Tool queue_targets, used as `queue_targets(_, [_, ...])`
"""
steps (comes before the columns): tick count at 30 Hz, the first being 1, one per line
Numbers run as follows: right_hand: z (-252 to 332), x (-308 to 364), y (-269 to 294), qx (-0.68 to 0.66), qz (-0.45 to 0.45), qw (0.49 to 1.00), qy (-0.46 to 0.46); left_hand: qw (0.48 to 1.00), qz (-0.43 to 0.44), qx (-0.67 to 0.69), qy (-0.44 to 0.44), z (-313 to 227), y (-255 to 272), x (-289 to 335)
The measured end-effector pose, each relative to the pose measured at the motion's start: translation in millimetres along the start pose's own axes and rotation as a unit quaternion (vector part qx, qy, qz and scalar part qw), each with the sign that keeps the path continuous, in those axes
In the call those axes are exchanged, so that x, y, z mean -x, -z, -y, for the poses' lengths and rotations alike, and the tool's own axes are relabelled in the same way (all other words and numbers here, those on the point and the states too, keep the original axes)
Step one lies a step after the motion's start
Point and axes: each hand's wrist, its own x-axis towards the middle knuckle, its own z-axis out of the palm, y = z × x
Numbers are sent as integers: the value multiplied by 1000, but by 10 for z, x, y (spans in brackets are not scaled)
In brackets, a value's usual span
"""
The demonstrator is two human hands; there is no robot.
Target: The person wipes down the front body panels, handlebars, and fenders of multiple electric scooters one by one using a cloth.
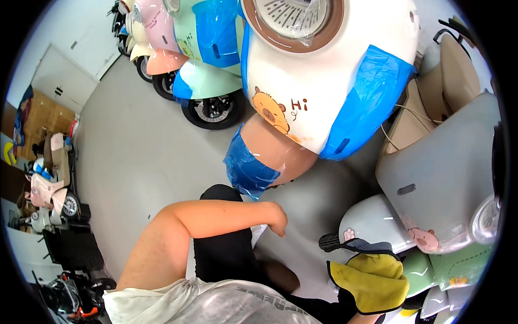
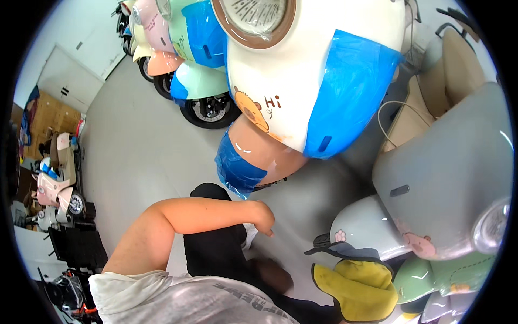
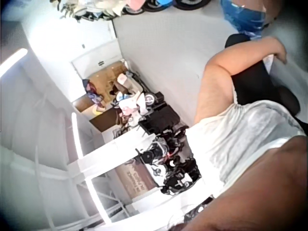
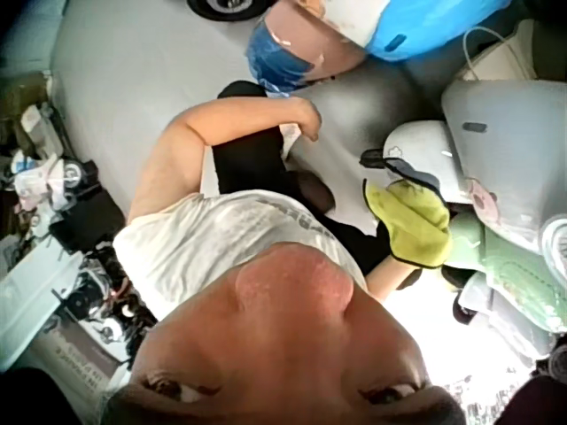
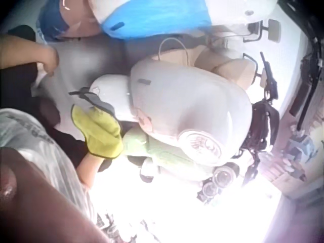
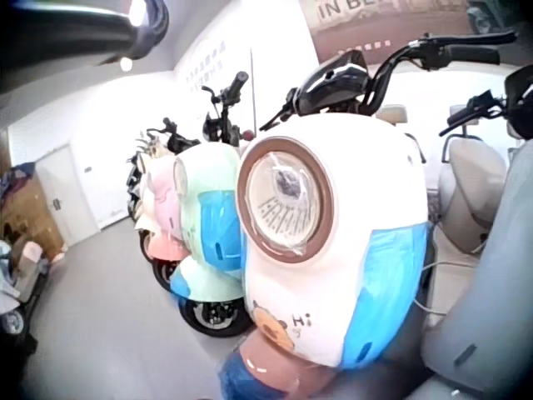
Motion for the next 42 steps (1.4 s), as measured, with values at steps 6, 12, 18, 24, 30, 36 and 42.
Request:
queue_targets(6, [334,142,-71,-60,-27,998,-5,999,-43,0,11,223,-211,-94])
queue_targets(12, [373,-99,-122,-113,-54,991,41,996,-75,46,22,147,-169,48])
queue_targets(18, [361,-442,-489,-601,99,791,-55,986,-91,130,46,143,-506,117])
queue_targets(24, [385,-564,-385,-611,212,762,-18,977,-160,129,59,226,-731,343])
queue_targets(30, [297,-758,-13,-535,239,807,66,935,-311,64,158,99,-283,963])
queue_targets(36, [203,-763,-200,-548,262,791,64,939,-325,58,94,-428,-139,1210])
queue_targets(42, [132,-724,-761,-550,309,775,32,960,-253,117,33,-169,-385,663])
